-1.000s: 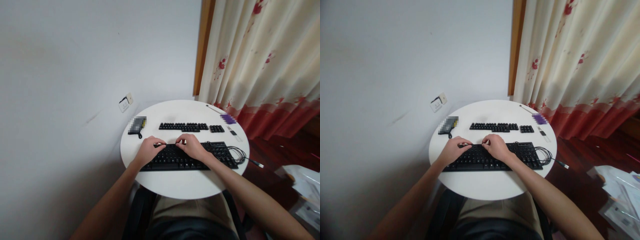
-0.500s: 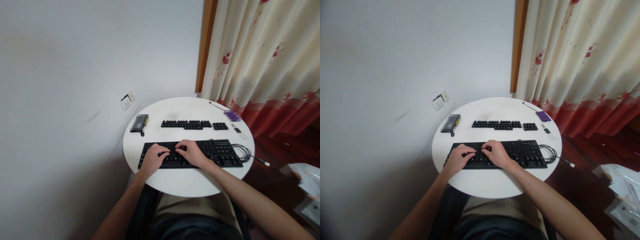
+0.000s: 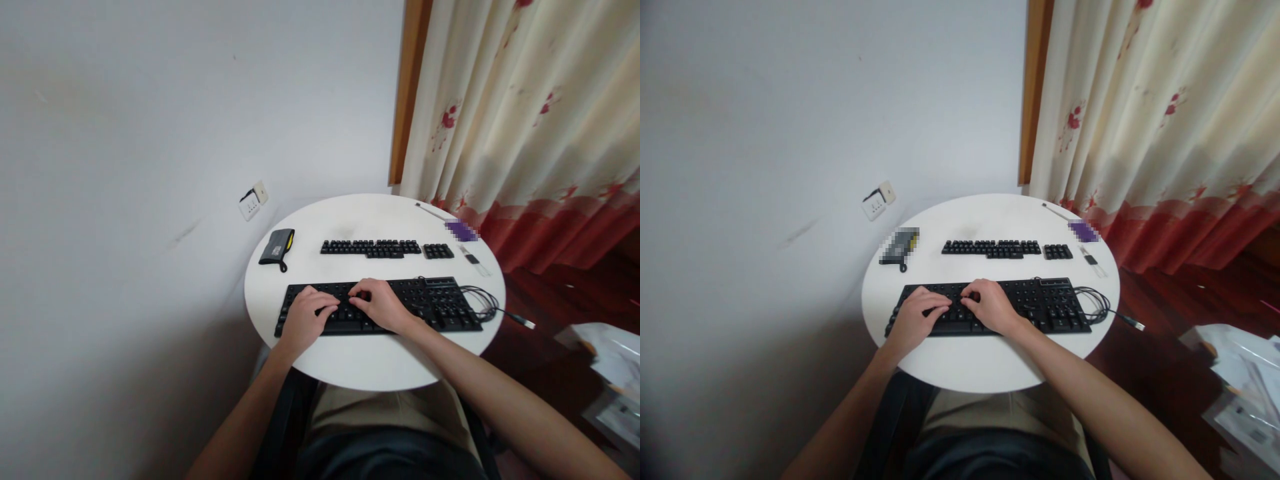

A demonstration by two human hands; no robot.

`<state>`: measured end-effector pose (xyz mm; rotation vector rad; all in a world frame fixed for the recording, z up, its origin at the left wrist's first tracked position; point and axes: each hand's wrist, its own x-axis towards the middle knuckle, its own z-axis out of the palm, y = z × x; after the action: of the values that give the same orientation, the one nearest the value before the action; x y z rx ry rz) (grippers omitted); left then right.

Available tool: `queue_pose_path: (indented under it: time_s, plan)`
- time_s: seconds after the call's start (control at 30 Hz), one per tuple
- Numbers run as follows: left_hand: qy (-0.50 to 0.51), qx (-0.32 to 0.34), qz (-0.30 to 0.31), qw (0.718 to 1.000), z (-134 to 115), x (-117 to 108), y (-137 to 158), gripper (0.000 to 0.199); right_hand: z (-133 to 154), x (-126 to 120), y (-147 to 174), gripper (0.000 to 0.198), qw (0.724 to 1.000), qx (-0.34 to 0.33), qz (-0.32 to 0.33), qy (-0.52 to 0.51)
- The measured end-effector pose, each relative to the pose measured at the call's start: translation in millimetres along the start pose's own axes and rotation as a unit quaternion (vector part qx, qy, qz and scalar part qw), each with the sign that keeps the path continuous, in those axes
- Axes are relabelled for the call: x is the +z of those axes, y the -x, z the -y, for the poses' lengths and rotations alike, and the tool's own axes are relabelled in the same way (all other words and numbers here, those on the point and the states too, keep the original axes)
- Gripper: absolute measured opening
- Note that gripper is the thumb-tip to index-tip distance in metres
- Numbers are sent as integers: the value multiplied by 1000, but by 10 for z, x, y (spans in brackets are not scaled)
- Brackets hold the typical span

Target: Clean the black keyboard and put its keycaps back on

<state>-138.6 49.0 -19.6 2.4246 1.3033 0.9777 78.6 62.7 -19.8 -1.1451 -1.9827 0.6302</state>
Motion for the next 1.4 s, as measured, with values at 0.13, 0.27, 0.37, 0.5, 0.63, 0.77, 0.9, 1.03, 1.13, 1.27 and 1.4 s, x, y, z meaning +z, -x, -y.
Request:
queue_pose_path:
  time_s: [0.13, 0.27, 0.37, 0.5, 0.63, 0.77, 0.9, 1.03, 1.13, 1.27, 1.4]
  plan:
    - [4, -3, -1, 1000, 3, -1, 3, 13, -14, 12, -3, 5, 1000, -4, 1, 0]
    - [1, -1, 5, 1000, 7, 2, 10, 14, -21, 21, -2, 5, 1000, -11, 1, -2]
    - [-15, 4, 4, 1000, 4, 10, 23, 15, -26, 23, -1, 5, 1000, -14, 1, -4]
    - [-40, 17, -2, 999, -14, 21, 42, 17, -34, 26, 1, 7, 1000, -16, 1, -5]
    - [-86, 33, 14, 996, -80, 11, 73, 21, -34, 27, -1, 7, 1000, -17, 4, -4]
    - [-123, 22, 14, 992, -186, 32, 162, 23, -34, 25, -4, 7, 1000, -20, 2, -9]
    - [-126, 2, -25, 992, -242, 112, 272, 25, -16, 16, -1, 9, 1000, -18, 10, -13]
    - [-117, -8, -37, 992, -260, 148, 302, 25, 37, 10, 5, 12, 999, -30, 30, -19]
    - [-109, -15, -39, 993, -275, 140, 289, 26, 72, 15, 7, 12, 998, -36, 41, -15]
    - [-103, -20, -44, 993, -284, 138, 284, 26, 87, 21, 9, 12, 998, -40, 51, 17]
    - [-103, -22, -40, 994, -280, 143, 289, 27, 77, 32, 18, 11, 997, -50, 51, 33]
